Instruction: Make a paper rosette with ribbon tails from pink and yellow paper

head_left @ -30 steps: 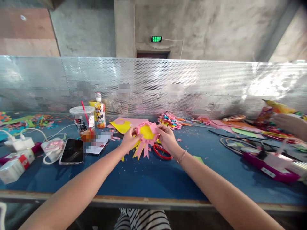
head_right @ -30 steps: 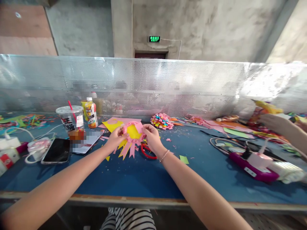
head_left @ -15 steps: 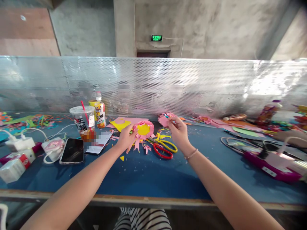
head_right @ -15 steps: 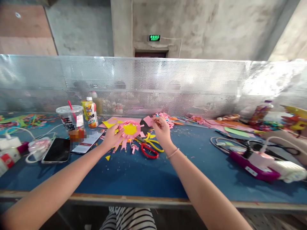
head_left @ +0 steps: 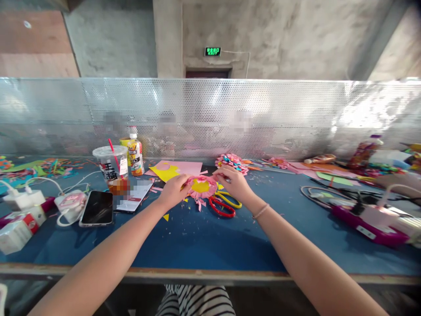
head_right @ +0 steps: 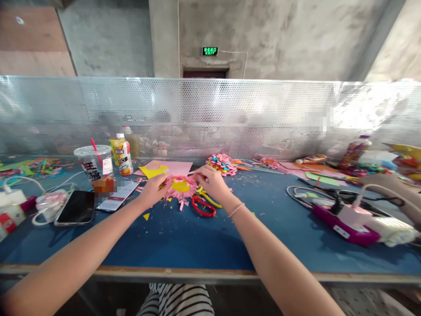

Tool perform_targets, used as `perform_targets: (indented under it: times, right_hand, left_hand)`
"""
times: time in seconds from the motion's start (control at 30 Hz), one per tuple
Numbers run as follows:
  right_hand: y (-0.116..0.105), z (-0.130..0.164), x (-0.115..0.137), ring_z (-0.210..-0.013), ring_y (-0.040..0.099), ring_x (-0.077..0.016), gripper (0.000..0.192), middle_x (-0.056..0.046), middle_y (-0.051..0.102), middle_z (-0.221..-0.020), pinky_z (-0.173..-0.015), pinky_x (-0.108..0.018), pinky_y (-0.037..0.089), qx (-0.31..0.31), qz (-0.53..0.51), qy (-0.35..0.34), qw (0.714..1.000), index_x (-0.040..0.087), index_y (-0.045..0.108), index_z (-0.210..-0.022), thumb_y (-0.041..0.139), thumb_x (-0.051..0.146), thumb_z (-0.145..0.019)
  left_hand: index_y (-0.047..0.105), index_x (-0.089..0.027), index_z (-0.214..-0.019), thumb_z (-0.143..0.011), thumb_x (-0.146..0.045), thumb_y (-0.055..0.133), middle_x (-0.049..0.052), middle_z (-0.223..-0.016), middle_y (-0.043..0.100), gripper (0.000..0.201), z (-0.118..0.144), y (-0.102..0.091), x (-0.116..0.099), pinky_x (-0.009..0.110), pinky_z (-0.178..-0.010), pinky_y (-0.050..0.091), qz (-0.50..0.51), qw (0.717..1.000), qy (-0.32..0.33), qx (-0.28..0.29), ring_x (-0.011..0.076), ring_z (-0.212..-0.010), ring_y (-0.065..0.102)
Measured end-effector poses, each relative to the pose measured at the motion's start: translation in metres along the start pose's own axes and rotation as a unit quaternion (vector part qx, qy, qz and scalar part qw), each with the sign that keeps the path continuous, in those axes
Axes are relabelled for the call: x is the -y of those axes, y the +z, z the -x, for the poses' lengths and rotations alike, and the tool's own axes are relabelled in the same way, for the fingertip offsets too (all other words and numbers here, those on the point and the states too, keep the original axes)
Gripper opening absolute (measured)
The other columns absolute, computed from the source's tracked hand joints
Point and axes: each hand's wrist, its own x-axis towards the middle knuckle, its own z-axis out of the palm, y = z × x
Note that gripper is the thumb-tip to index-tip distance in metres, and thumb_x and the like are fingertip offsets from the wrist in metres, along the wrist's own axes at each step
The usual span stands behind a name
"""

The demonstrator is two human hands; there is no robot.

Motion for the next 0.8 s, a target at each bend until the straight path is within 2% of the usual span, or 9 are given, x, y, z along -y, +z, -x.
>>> perform_targets:
  times: [0.17, 0.37, 0.53, 0.8]
  right_hand:
    - [0.0037, 0.0013, -0.0025, -0.068, 0.058, -0.0137, 0.02, -0.004, 0.064, -0.079, -0.062, -0.027, 0.048, 0.04, -0.095, 0.105, 0.989, 0.017, 0.065, -0.089, 0.048, 0.021, -0.077]
    - [0.0018, 0.0009, 0.0007, -0.066, 0.057, -0.0116, 0.024, -0.003, 0.063, -0.076, -0.063, -0.027, 0.048, 0.105, -0.244, 0.151, 0.952, 0.016, 0.065, -0.092, 0.051, 0.028, -0.076]
    - [0.0015, 0.0, 0.0044, -0.063, 0.057, -0.0103, 0.024, -0.003, 0.065, -0.076, -0.061, -0.024, 0.047, 0.099, -0.258, 0.179, 0.944, 0.015, 0.067, -0.088, 0.055, 0.03, -0.074]
    - [0.004, 0.0014, 0.0036, -0.057, 0.055, -0.0093, 0.022, -0.002, 0.064, -0.07, -0.055, -0.023, 0.046, 0.141, -0.264, 0.201, 0.933, 0.015, 0.069, -0.083, 0.056, 0.029, -0.072]
  left_hand:
    - [0.052, -0.017, -0.078, -0.08, -0.024, 0.046, -0.001, -0.064, 0.051, 0.01, -0.0014, 0.0006, -0.0026, 0.022, -0.058, 0.037, 0.03, 0.998, -0.046, 0.011, 0.0114, -0.061, 0.047]
    - [0.038, -0.018, -0.06, -0.078, -0.029, 0.048, -0.005, -0.053, 0.034, 0.023, -0.0045, -0.0012, -0.0035, 0.021, -0.049, 0.026, 0.085, 0.991, -0.105, 0.007, 0.0082, -0.05, 0.033]
    - [0.033, -0.018, -0.058, -0.076, -0.03, 0.048, -0.006, -0.053, 0.03, 0.027, -0.0048, -0.0025, -0.0049, 0.022, -0.048, 0.023, 0.125, 0.985, -0.122, 0.019, 0.0084, -0.051, 0.031]
    - [0.034, -0.018, -0.058, -0.076, -0.028, 0.048, -0.005, -0.054, 0.028, 0.026, -0.004, -0.0017, -0.0078, 0.022, -0.049, 0.023, 0.13, 0.985, -0.109, 0.033, 0.0085, -0.053, 0.028]
